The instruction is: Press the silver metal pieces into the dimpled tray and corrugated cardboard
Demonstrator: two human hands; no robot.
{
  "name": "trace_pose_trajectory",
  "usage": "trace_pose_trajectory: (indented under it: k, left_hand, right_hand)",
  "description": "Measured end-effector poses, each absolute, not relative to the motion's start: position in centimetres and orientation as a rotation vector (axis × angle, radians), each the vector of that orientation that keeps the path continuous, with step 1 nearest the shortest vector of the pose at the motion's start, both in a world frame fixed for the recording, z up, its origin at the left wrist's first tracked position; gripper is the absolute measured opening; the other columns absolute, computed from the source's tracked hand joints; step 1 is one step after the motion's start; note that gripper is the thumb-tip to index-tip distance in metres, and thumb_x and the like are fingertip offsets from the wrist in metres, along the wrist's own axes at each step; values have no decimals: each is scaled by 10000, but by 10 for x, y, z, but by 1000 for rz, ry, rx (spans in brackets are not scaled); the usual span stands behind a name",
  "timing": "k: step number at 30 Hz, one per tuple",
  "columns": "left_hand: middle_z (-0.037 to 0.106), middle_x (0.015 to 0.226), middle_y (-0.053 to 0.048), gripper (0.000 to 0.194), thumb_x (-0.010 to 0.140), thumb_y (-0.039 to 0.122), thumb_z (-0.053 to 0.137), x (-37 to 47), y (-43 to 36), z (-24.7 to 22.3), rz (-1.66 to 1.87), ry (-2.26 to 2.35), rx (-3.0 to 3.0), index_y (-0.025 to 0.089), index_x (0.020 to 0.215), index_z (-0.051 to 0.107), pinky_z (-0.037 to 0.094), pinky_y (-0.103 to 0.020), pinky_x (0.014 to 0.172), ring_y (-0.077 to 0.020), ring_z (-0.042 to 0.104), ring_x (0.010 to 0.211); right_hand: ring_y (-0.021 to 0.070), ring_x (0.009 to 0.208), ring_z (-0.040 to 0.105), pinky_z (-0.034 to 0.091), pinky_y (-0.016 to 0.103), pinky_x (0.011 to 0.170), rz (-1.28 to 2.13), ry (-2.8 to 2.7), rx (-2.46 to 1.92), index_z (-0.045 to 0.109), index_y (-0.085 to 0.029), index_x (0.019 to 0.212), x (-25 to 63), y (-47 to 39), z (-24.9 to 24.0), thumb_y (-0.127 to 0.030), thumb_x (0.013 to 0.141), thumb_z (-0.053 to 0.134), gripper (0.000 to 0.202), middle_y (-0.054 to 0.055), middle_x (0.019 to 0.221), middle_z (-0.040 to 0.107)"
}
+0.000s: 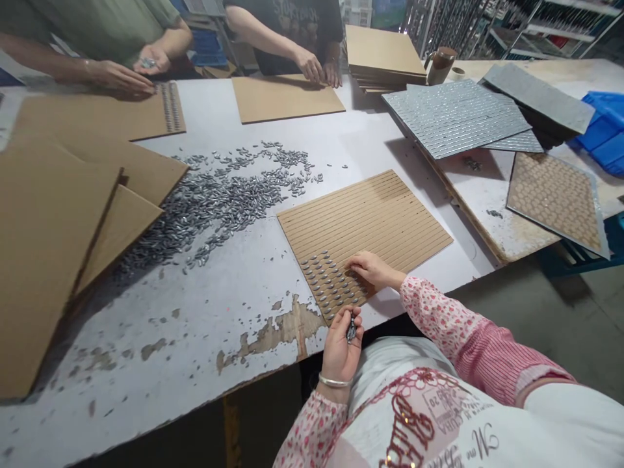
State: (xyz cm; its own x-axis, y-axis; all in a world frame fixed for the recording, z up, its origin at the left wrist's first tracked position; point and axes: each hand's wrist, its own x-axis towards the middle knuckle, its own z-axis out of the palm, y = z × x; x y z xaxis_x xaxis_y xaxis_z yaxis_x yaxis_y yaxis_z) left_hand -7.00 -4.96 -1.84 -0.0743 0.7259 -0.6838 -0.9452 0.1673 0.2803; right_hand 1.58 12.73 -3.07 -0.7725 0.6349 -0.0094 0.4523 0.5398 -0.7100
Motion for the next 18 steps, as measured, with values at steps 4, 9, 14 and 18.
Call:
trace_pose_trajectory:
  k: [4,9,14,18]
  left_hand:
    - [589,785,-52,85,767,103,610,-69,-49,-20,1412,893,-324,106,847,637,447,-144,511,-59,524,611]
    - [575,745,-31,75,796,123,585,-68,-48,-22,1407,877,-364,111,849,635,429,-128,471,-41,501,566]
    - [599,791,-44,92,822,117,547,-69,-48,-19,1408,923,-405,106,863,629,438,-118,463,-35,514,572]
    - [589,760,-24,60,818,136,562,-71,-44,-15,1435,928,-483,117,827,618,415,-103,430,-24,501,540]
  right_hand:
    - [135,775,549,387,243,726,988,-2539,-999,651,-142,853,13,127,-31,-205,831,570,105,45,821,655]
    - [146,766,497,358,252,711,824,-2629,-976,632,-145,770,8,127,-36,-198,821,576,92,41,775,624]
    - [149,776,474,361,274,754,783,-2571,-987,600,-142,754,7,126,-38,-158,799,577,53,41,768,592]
    - [127,728,490,399,258,709,1193,-2414,-833,600,-142,800,18,114,-24,-264,812,594,123,22,754,573]
